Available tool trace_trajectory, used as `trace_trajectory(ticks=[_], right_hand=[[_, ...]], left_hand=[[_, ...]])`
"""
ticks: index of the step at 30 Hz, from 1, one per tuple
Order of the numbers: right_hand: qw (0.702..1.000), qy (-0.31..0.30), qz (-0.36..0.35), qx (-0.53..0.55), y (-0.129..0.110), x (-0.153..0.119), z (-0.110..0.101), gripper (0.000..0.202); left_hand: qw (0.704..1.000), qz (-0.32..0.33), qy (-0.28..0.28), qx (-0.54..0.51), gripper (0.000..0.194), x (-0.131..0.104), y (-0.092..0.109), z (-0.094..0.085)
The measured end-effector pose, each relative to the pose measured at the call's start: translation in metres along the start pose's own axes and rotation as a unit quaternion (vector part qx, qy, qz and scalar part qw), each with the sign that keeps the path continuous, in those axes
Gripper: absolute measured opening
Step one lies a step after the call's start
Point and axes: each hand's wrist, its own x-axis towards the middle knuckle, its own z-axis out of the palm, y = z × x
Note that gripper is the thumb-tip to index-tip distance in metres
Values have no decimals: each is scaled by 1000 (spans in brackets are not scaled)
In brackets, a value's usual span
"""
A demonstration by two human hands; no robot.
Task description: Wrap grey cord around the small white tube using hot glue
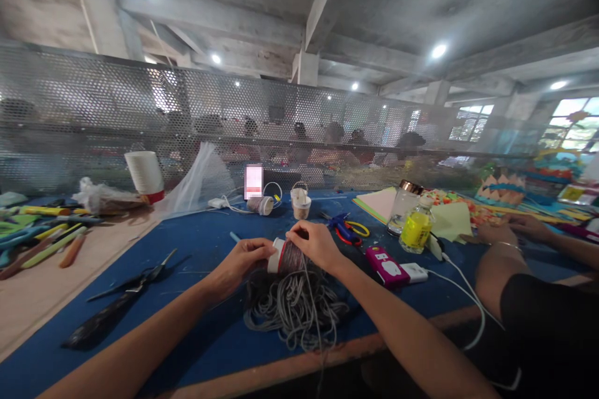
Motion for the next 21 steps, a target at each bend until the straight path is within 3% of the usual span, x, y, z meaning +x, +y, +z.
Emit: trace_trajectory(ticks=[14,21], right_hand=[[999,6,32,-4,-2,0,-3,39],[997,-49,62,28,7,-1,-3,43]], left_hand=[[1000,12,21,-2,22,4,-3,-5],[999,25,33,-10,21,6,-2,-9]])
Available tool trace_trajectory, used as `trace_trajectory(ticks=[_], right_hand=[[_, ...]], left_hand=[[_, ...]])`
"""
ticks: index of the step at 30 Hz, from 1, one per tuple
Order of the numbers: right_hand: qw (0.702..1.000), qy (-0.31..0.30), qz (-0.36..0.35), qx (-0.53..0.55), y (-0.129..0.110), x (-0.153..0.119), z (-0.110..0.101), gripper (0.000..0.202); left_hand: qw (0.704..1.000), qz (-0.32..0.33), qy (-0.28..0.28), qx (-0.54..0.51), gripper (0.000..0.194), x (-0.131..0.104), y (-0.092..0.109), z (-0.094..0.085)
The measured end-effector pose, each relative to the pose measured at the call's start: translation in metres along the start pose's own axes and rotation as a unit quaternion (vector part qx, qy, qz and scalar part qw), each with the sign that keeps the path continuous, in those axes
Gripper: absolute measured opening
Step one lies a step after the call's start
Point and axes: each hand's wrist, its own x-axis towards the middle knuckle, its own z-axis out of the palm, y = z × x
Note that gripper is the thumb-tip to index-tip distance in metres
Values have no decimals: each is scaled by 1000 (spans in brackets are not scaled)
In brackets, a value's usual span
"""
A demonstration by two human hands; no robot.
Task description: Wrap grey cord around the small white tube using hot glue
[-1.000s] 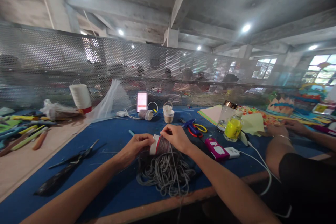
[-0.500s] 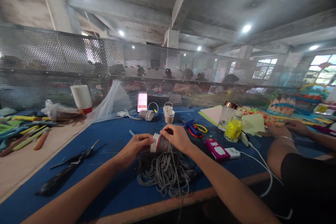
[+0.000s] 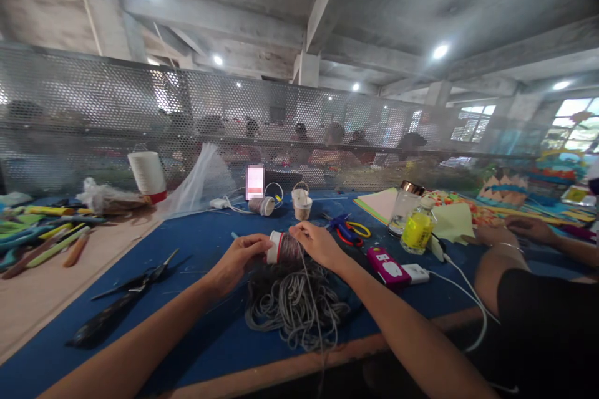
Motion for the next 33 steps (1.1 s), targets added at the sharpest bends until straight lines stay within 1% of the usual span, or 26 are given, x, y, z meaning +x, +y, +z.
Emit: trace_trajectory(ticks=[3,9,13,21,25,27,29,31,33], right_hand=[[1000,1,-12,14,1,0,0,42],[998,53,-16,12,-5,0,-2,39],[996,80,-43,11,-6,0,-1,37],[988,103,-109,29,-8,-1,-1,34],[986,97,-131,30,-7,1,-2,32],[987,107,-122,19,-2,4,-4,29],[986,133,-96,-18,5,8,-10,27],[981,156,-55,-98,14,11,-18,22],[965,158,-5,-209,24,12,-28,19]], left_hand=[[1000,1,3,9,20,1,0,0],[1000,1,-10,2,22,-1,2,1],[1000,-1,0,9,18,-1,1,-1],[999,20,3,31,16,2,-2,-3],[999,24,12,43,17,2,-3,-4],[997,37,25,59,19,3,-4,-6],[993,61,43,89,20,4,-3,-7],[988,82,63,117,22,4,-2,-7],[984,94,76,134,23,3,0,-5]])
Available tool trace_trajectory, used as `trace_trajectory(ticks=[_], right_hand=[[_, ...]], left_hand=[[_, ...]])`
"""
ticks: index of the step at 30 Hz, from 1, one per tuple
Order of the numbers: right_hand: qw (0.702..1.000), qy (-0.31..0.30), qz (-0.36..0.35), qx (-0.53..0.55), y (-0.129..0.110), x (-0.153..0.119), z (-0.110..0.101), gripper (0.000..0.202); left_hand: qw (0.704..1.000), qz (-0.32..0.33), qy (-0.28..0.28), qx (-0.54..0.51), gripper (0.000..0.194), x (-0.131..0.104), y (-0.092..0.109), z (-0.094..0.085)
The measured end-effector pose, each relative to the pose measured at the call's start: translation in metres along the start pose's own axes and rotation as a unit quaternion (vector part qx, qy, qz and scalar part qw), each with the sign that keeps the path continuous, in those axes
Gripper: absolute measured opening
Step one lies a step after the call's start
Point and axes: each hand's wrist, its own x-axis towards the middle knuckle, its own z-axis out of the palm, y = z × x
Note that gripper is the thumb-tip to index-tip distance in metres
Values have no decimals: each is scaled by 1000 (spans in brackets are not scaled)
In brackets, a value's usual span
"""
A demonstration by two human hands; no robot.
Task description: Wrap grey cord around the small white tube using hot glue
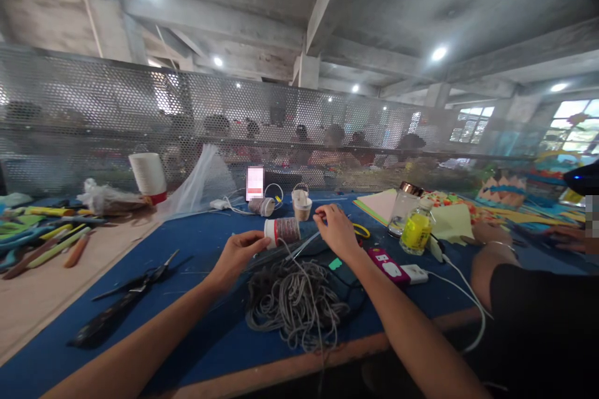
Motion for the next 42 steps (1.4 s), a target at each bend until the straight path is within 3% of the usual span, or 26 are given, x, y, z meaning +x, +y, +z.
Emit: trace_trajectory(ticks=[3,6,12,17,24,31,36,42], right_hand=[[984,-58,66,-154,19,1,-5,24],[954,-133,125,-238,36,0,-7,36],[933,-182,170,-259,58,2,-2,47],[934,-188,171,-251,63,1,2,38],[943,-151,175,-240,58,2,0,28],[952,-43,206,-222,55,12,-13,37],[962,76,255,-55,59,21,-20,43],[969,81,223,74,48,25,-18,46]], left_hand=[[999,24,16,23,25,-1,3,1],[996,52,44,54,25,0,2,1],[992,72,72,77,25,3,-3,-3],[994,63,74,55,26,3,-3,-3],[995,54,88,11,28,6,-7,-6],[992,31,105,-60,26,10,-13,-9],[989,12,107,-98,25,11,-15,-9],[988,-5,89,-130,25,12,-16,-8]])
